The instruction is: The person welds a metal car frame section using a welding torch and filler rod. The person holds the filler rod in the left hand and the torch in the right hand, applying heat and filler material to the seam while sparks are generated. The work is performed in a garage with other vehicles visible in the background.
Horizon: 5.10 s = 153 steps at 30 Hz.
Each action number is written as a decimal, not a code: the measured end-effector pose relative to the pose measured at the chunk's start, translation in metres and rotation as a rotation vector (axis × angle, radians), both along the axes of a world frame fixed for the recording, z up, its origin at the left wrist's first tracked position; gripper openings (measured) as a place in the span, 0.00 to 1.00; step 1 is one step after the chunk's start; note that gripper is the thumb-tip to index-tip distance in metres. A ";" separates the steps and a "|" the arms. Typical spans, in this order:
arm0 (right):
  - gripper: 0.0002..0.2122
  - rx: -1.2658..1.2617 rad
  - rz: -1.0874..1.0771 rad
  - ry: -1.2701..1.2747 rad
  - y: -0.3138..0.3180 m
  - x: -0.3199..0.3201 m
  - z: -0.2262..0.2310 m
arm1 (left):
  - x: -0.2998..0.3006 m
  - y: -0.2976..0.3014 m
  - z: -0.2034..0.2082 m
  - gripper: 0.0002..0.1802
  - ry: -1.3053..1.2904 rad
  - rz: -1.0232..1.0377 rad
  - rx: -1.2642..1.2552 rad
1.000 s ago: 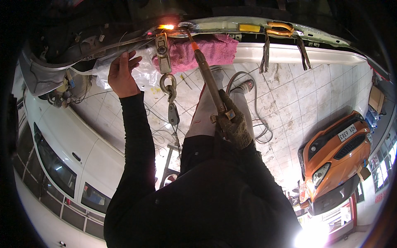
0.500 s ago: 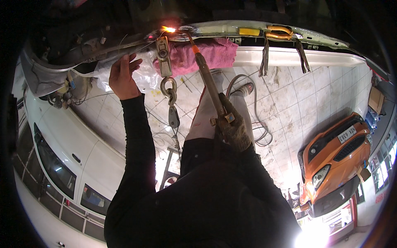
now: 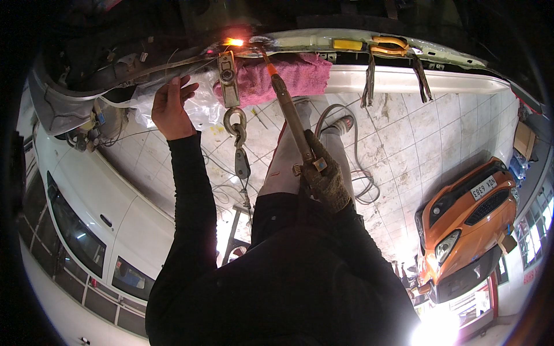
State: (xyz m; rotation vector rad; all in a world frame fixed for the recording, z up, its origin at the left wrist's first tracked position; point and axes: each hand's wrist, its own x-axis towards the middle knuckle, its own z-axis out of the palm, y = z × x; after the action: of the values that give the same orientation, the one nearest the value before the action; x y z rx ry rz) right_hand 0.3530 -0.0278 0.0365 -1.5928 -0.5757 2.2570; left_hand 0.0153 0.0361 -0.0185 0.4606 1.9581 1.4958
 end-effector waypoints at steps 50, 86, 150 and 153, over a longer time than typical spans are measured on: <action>0.30 -0.009 -0.031 0.059 0.000 0.004 0.000 | -0.003 0.002 -0.003 0.13 -0.012 -0.027 -0.003; 0.37 0.050 0.024 -0.012 -0.001 0.000 -0.002 | -0.005 0.003 -0.001 0.15 -0.017 -0.051 -0.035; 0.35 0.107 0.109 -0.057 -0.001 0.002 -0.007 | -0.006 0.005 0.000 0.13 0.016 -0.034 -0.019; 0.35 0.086 0.112 -0.066 0.001 0.001 -0.004 | -0.006 0.006 0.001 0.13 0.015 -0.035 -0.019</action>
State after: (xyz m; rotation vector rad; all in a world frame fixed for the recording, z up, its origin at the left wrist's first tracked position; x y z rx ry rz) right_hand 0.3535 -0.0268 0.0322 -1.6361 -0.7872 2.2324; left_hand 0.0092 0.0419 -0.0172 0.4968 1.9635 1.4549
